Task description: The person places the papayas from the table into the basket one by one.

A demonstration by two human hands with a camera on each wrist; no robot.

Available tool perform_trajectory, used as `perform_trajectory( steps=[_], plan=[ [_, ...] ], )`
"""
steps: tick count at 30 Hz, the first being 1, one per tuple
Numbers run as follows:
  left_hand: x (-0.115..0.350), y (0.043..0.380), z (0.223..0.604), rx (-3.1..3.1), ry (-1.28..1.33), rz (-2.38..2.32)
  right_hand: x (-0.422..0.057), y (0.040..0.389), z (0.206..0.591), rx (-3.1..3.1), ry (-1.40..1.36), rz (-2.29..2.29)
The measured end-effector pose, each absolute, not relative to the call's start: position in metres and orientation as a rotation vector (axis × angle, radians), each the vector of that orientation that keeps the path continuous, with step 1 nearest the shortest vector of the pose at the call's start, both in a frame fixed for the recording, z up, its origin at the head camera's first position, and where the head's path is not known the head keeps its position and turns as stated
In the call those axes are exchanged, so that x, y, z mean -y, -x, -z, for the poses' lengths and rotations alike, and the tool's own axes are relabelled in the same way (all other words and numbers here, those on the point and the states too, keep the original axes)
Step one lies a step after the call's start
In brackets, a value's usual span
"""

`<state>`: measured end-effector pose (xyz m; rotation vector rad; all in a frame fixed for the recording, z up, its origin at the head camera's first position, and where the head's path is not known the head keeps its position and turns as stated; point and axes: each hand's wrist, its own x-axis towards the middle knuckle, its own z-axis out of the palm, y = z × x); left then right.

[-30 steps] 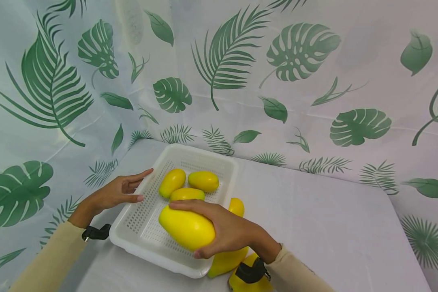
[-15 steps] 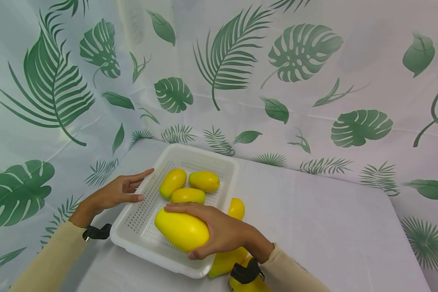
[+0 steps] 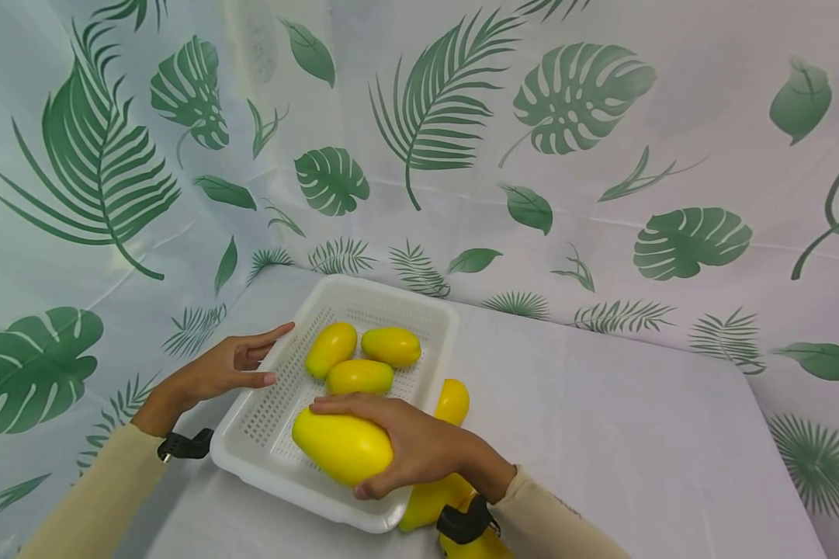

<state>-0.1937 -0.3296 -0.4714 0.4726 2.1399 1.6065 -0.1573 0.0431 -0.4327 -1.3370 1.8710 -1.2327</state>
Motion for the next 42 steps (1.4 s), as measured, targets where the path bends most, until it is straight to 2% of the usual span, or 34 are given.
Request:
perform_trajectory(
  steps=[27,42],
  plan=[
    [0.332,0.196,0.477,-2.167,-0.439,-1.596,-0.045,0.158,0.443,-1.83,1.289,1.177],
    [0.333,0.196,0.476,-2.116,-0.487,-1.62,-0.079,0.146,0.421,-1.998,1.271,1.283]
  ],
)
